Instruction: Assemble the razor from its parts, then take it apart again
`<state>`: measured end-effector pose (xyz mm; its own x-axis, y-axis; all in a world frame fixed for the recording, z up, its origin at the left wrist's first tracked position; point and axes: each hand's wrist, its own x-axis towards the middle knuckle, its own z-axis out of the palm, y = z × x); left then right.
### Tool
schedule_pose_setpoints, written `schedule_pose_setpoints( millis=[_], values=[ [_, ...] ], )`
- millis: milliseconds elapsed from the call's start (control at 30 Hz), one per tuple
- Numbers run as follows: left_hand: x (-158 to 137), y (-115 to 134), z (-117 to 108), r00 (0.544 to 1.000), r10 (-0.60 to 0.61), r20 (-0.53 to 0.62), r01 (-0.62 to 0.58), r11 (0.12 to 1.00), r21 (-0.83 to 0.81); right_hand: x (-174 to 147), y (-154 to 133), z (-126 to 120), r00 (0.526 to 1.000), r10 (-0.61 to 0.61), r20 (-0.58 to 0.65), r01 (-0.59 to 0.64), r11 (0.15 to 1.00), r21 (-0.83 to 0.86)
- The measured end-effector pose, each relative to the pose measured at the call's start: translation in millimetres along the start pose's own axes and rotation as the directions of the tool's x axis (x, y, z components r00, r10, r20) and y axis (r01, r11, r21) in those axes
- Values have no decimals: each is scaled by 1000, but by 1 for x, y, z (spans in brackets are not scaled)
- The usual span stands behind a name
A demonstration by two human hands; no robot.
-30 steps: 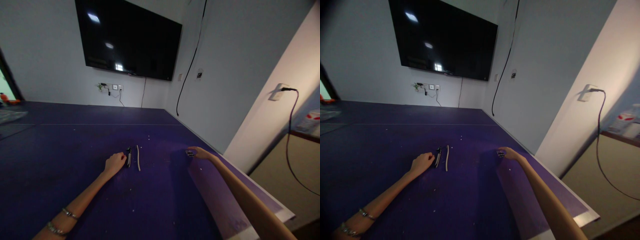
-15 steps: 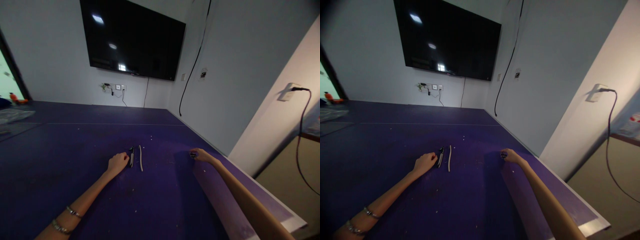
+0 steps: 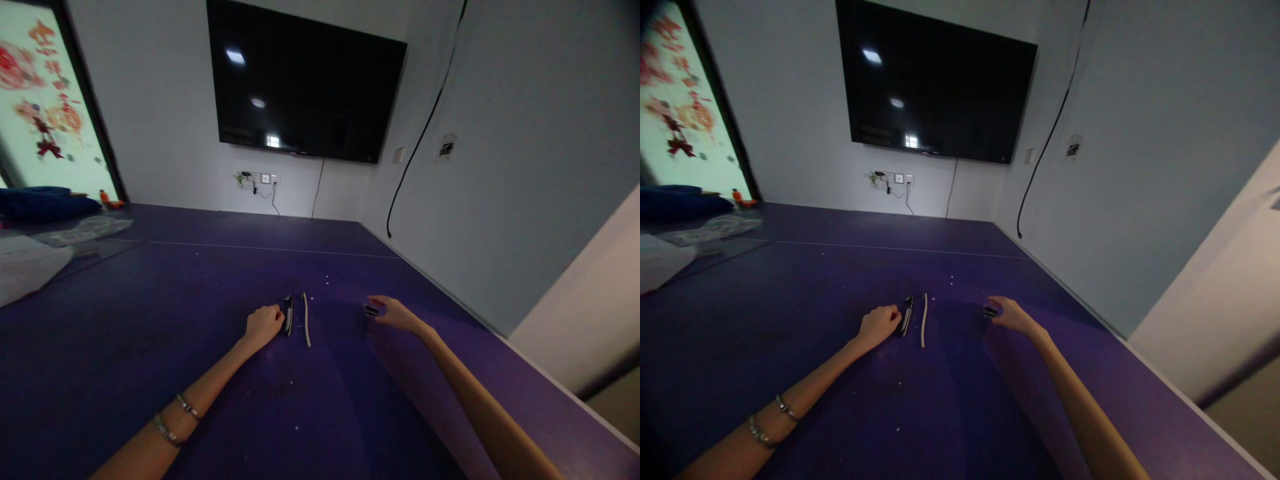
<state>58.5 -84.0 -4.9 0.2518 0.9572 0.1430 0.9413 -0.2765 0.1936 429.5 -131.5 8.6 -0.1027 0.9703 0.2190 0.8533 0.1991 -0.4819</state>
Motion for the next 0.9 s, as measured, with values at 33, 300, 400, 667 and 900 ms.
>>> schedule_pose_setpoints(
  millis=[33,300,400,667,900],
  values=[
    [0,0,0,1000,-1,0,1,1000,1,6,-10,8,999,-35,3,34,999,25],
    [-1,2,1,1000,-4,3,4,1000,-3,45,-74,56,973,-211,89,199,971,129],
    [-2,4,-1,1000,-11,11,11,1000,1,52,-87,62,967,-231,107,220,969,109],
    [-3,5,-2,1000,-16,11,16,1000,10,60,-94,70,959,-208,192,201,978,54],
    [-2,6,-3,999,-28,24,27,1000,8,59,-96,69,955,-228,189,218,973,71]
  ],
)
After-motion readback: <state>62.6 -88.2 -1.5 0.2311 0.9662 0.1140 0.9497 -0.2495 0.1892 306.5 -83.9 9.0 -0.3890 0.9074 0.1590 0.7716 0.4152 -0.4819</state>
